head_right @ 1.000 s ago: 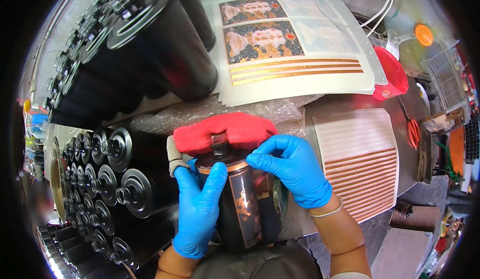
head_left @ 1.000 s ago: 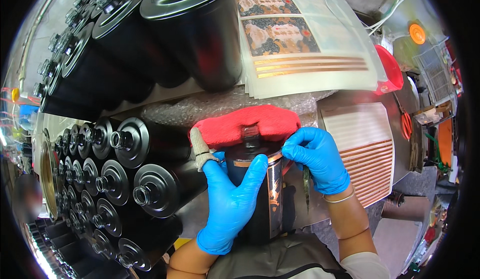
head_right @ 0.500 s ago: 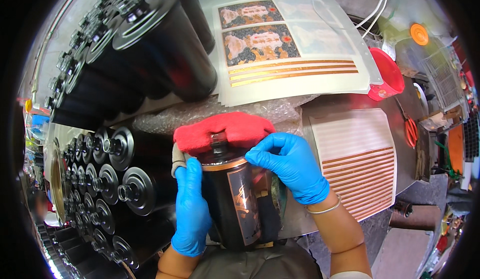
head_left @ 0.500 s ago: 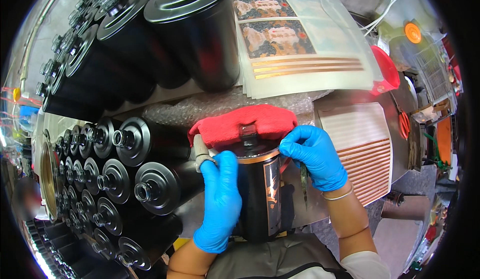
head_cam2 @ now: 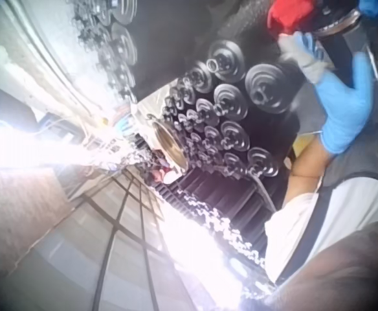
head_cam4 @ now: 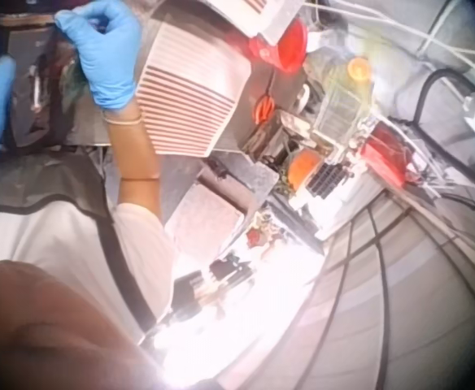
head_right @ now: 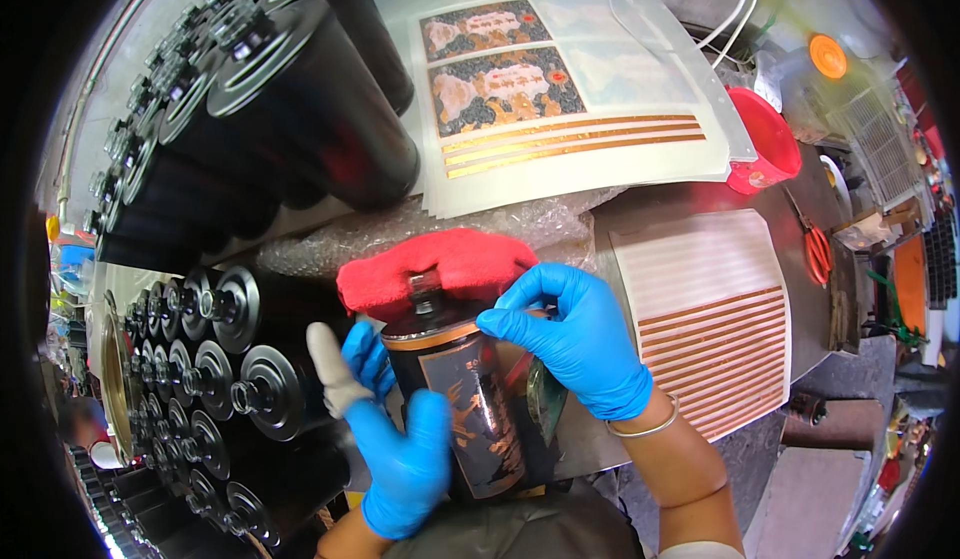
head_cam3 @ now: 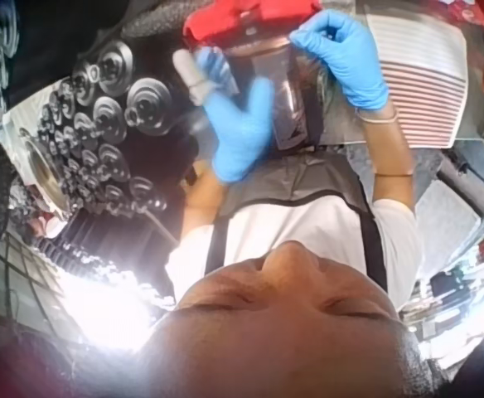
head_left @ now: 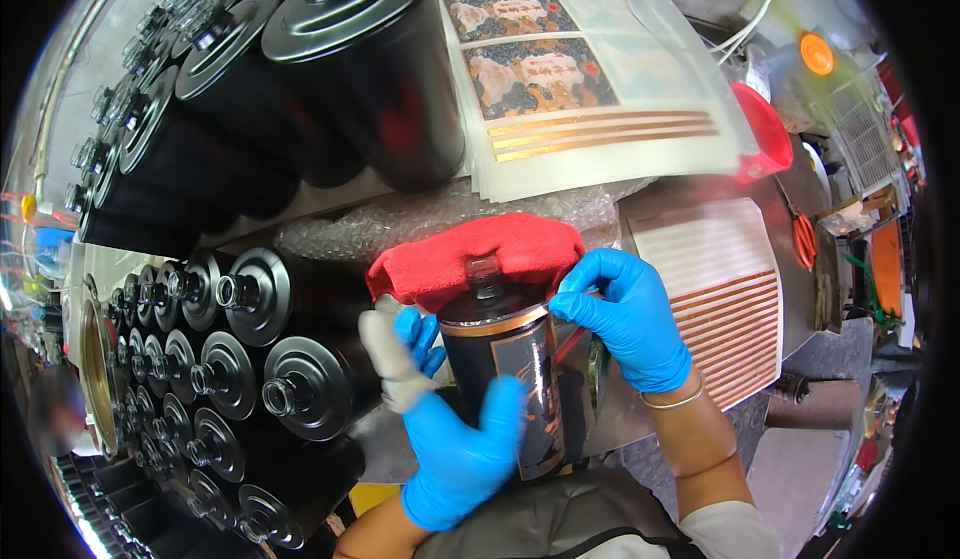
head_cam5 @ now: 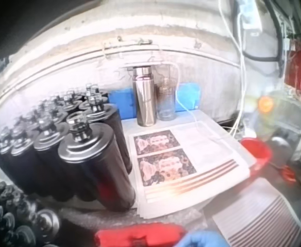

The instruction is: The person applies decorative labels to cylindrical metal containers. They pick up a container, align a printed label, and smooth it onto the surface using a green scrubbing pad. The person repeats this process for multiple containers, handling them one at a time.

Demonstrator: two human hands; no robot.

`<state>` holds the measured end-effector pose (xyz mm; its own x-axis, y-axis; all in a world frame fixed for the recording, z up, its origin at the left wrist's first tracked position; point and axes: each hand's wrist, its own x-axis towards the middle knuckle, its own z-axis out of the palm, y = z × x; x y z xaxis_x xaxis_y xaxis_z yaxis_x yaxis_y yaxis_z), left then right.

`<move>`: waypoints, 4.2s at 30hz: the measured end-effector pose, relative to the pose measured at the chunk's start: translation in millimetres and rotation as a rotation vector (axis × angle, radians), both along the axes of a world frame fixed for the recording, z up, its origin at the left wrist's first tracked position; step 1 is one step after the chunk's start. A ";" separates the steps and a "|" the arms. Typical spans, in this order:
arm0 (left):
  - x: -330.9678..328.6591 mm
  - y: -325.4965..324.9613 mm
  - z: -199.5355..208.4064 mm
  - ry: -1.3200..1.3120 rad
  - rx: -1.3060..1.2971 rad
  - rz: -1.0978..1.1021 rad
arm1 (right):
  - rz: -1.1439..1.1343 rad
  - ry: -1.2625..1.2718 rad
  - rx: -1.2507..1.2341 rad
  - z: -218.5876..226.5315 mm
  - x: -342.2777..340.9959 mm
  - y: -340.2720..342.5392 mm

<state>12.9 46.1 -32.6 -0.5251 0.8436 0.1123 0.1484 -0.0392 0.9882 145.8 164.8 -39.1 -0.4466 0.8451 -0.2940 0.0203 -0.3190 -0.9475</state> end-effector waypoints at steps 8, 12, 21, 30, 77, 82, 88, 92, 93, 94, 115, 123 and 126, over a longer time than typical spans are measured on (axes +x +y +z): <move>2.3 -1.2 10.1 0.118 -0.225 -0.242 | 0.033 0.000 -0.066 16.7 4.2 2.4; 0.1 -1.5 -3.9 -0.162 -0.137 -0.281 | 0.045 0.012 0.030 14.1 3.3 1.4; -3.1 -1.8 3.8 -0.357 -0.199 -0.271 | 0.039 -0.038 0.087 10.4 2.9 -2.3; 14.5 4.3 19.2 0.625 -0.256 -0.241 | -0.005 0.024 0.015 5.6 8.8 -0.6; 20.3 3.1 13.6 0.672 -0.300 -0.202 | -0.119 0.191 -0.043 -5.7 -5.4 -17.1; 1.7 -1.9 -0.3 0.253 -0.215 -0.212 | -0.080 0.120 0.078 -8.1 -8.7 -18.2; 13.0 1.6 22.9 0.672 -0.300 -0.274 | -0.106 0.140 0.137 -12.4 -8.4 -16.0; 20.2 6.2 27.4 0.758 -0.360 -0.283 | -0.101 0.113 0.091 -7.2 -4.4 -15.9; 21.4 5.3 19.6 0.736 -0.344 -0.243 | -0.103 0.115 0.092 -6.1 -4.9 -14.9; 19.9 4.3 14.5 0.614 -0.298 -0.209 | -0.100 0.121 0.090 -5.6 -6.2 -14.8; 7.7 -0.4 10.7 0.380 -0.272 -0.186 | -0.070 0.104 0.094 1.5 -9.5 -19.2; 7.6 0.1 16.6 0.590 -0.211 -0.240 | -0.081 0.118 0.103 0.9 -11.1 -19.7; 11.9 5.8 24.2 0.754 -0.300 -0.308 | -0.095 0.098 0.023 3.2 -8.3 -20.4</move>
<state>24.8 51.8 -8.4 -0.1437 0.9857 0.0882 0.7938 0.0616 0.6051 137.5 144.5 -35.8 -0.3896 0.8912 -0.2325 -0.1023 -0.2928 -0.9507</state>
